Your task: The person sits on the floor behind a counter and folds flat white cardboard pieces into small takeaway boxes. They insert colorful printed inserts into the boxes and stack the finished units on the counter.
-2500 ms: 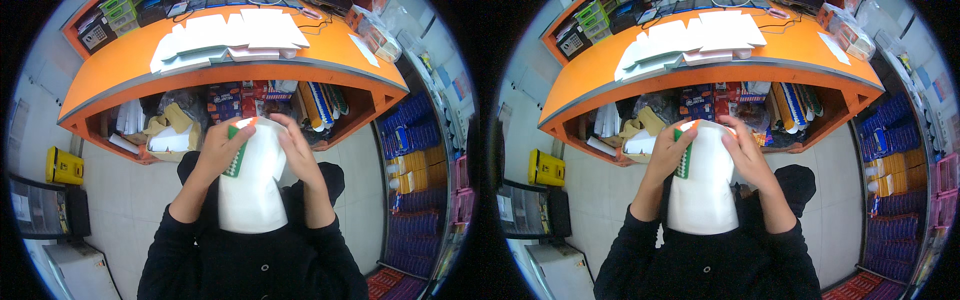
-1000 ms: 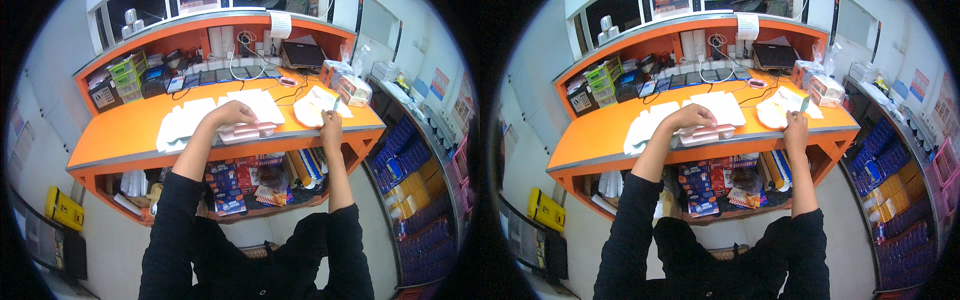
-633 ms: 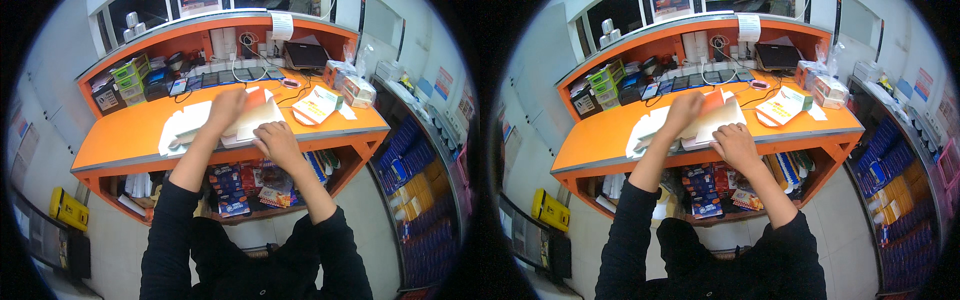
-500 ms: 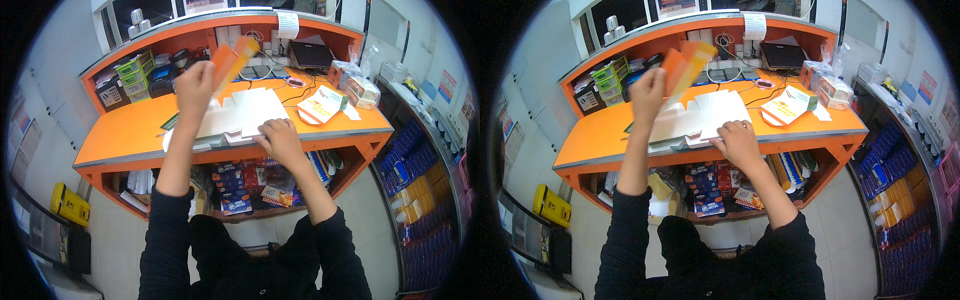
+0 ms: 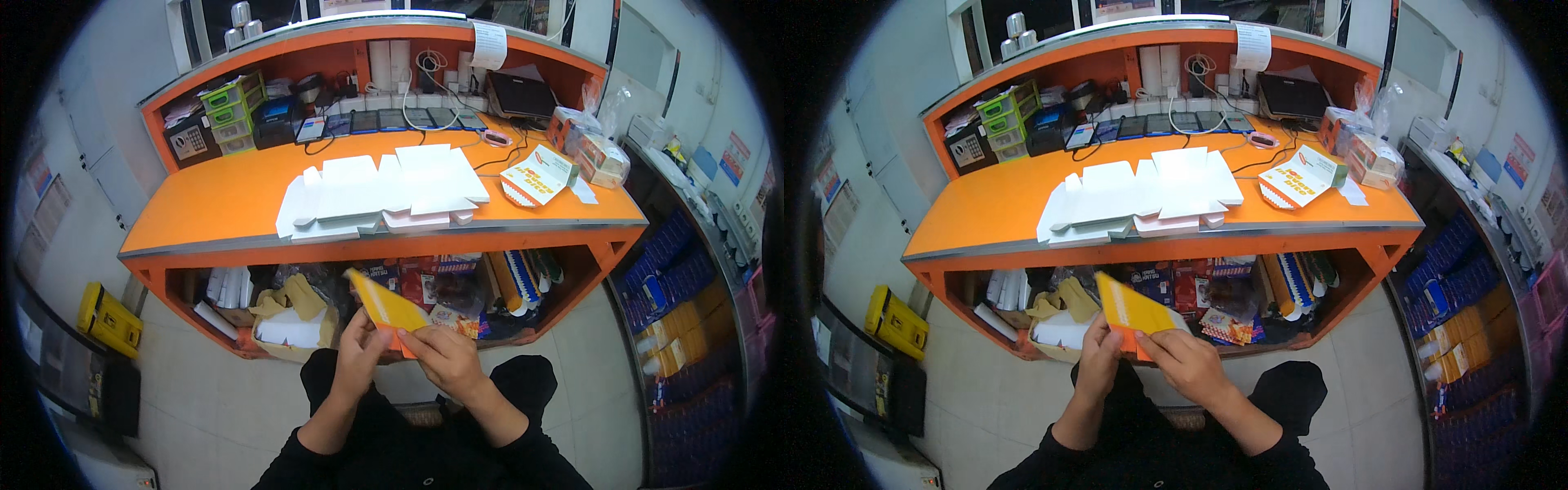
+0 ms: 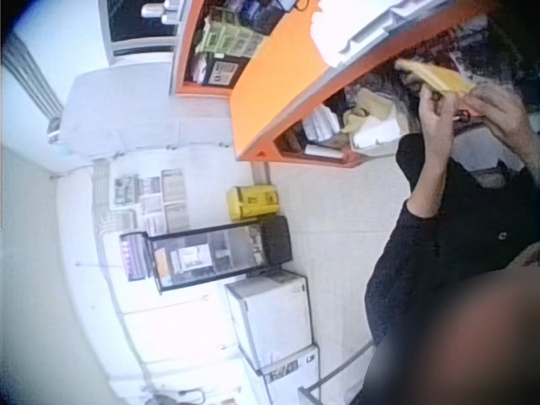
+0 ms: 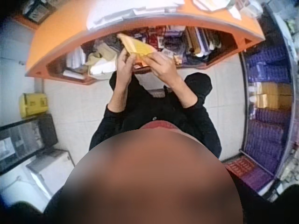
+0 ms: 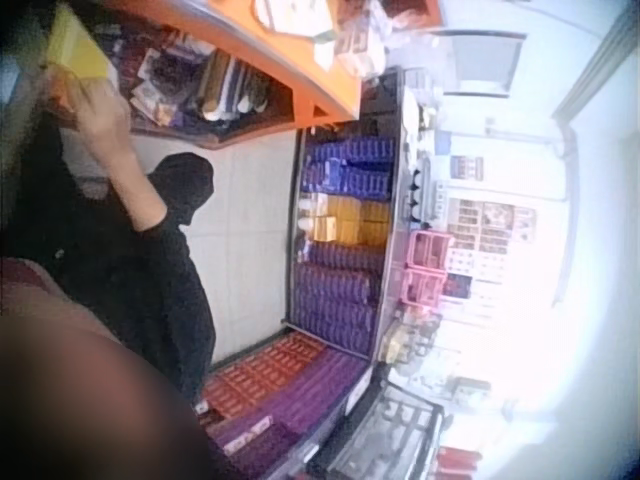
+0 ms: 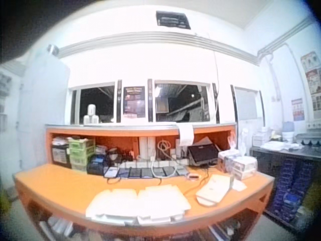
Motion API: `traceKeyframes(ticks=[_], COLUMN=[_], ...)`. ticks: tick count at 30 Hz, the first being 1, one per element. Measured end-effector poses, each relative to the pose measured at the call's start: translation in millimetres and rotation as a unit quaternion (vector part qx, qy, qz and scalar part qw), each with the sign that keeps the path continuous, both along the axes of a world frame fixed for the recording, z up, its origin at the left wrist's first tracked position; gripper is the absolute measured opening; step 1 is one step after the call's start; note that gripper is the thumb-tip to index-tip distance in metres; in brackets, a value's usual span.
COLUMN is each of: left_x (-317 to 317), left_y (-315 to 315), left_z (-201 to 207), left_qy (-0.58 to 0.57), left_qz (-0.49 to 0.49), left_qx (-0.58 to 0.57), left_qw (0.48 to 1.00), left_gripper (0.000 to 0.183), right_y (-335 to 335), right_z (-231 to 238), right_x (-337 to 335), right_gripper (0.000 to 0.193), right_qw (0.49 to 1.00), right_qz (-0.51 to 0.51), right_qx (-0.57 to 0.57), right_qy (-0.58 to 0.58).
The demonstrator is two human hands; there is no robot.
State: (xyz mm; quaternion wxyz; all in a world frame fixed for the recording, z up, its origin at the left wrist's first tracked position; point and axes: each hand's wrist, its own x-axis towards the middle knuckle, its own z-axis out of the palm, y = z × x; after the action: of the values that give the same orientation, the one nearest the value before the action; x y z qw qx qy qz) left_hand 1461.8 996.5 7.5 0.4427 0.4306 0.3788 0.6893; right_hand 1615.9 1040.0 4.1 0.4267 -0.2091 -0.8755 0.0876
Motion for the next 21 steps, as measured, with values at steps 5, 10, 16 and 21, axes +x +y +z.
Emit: traceKeyframes(ticks=[5, 10, 16, 21], left_x=[-11, 18, 35, 28], left_y=[-3, -5, -6, -8], left_z=[-21, -35, -34, -31], left_qy=[0.004, 0.207, 0.265, 0.31], left_qz=[-0.012, 0.183, 0.175, 0.136], left_qx=[-0.107, 0.038, 0.106, 0.104], left_qw=[0.994, 0.96, 0.942, 0.935], left_gripper=[0.014, 0.011, 0.012, 0.013], right_y=[0, -5, -18, -12], right_z=[-16, -17, -24, -26], right_x=[13, 19, 5, 9], right_gripper=[0.027, 0.017, 0.011, 0.01], right_qw=[0.999, 0.972, 0.931, 0.925], right_qz=[-0.036, -0.141, -0.089, -0.063], right_qx=[-0.008, -0.119, -0.252, -0.275], right_qy=[0.031, 0.144, 0.249, 0.253])
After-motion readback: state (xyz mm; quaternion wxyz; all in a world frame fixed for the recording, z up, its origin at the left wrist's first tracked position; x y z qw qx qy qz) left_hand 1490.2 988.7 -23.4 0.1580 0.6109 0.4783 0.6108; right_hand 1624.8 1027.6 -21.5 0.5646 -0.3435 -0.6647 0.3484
